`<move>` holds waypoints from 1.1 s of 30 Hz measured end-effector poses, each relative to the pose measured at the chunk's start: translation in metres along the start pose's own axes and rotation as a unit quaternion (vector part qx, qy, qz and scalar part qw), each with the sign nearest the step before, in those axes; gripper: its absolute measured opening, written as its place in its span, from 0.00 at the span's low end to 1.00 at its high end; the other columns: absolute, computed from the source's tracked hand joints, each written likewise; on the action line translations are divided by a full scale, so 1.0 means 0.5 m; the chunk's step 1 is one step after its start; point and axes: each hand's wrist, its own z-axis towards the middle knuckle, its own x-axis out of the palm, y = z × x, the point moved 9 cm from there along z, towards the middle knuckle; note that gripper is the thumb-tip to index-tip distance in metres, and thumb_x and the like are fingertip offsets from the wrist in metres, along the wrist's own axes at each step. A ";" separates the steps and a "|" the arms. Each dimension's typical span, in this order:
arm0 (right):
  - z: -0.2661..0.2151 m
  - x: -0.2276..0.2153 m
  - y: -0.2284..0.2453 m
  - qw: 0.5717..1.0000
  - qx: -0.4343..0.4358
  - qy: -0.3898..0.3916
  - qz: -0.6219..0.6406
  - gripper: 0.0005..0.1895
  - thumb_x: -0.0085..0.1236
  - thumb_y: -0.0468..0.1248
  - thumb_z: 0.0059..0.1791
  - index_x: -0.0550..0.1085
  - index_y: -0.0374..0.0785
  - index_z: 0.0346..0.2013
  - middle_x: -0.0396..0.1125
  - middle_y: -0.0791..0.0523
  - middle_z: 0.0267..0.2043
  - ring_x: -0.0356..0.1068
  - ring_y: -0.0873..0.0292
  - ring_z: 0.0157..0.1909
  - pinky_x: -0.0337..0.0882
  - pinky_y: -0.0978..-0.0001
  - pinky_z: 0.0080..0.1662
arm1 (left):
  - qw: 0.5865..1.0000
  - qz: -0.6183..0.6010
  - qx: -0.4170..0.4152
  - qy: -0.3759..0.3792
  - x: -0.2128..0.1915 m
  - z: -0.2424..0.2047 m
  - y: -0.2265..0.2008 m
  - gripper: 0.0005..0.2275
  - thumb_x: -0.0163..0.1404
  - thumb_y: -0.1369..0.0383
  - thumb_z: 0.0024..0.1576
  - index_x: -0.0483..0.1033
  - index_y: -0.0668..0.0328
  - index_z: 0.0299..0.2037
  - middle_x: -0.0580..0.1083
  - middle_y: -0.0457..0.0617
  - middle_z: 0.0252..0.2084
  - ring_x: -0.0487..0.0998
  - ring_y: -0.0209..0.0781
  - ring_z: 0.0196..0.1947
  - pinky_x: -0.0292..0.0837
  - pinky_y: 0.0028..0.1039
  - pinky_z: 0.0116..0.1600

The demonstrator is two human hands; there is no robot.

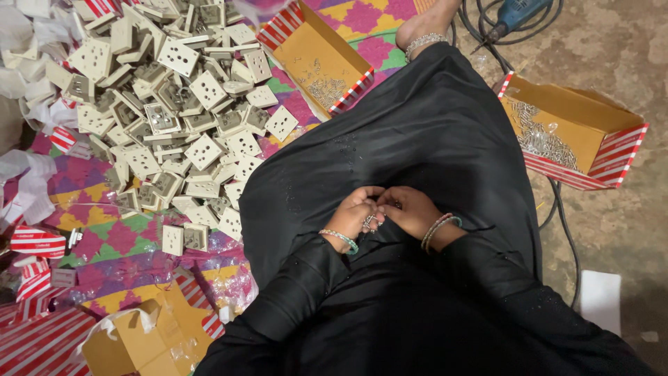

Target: The person sits on the floor and repeatedly picks up small metal clips and white plastic electrical socket housings, then joins them by hand. The person handles the components one at a time and places the assembled units aside.

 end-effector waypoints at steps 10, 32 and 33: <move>-0.019 -0.019 0.033 0.997 -0.006 -0.038 -0.069 0.10 0.55 0.38 0.47 0.78 0.37 0.39 0.72 0.54 0.41 0.73 0.54 0.45 0.71 0.63 0.47 | 0.997 0.041 -0.022 -0.063 -0.030 0.013 0.038 0.08 0.45 0.69 0.62 0.75 0.64 0.43 0.76 0.45 0.30 0.72 0.29 0.24 0.63 0.18 0.27; -0.020 -0.021 0.043 0.994 -0.058 -0.048 -0.073 0.09 0.55 0.38 0.47 0.77 0.37 0.37 0.73 0.53 0.39 0.73 0.53 0.46 0.71 0.62 0.48 | 0.996 -0.049 -0.033 -0.068 -0.038 0.024 0.058 0.05 0.50 0.68 0.62 0.75 0.60 0.37 0.75 0.45 0.30 0.72 0.31 0.25 0.67 0.19 0.30; -0.019 -0.023 0.050 0.993 -0.073 -0.054 -0.079 0.09 0.54 0.37 0.47 0.77 0.37 0.37 0.73 0.53 0.40 0.73 0.53 0.47 0.71 0.62 0.48 | 0.997 -0.037 -0.037 -0.064 -0.038 0.024 0.059 0.05 0.50 0.68 0.61 0.76 0.59 0.37 0.75 0.45 0.30 0.72 0.30 0.25 0.66 0.19 0.29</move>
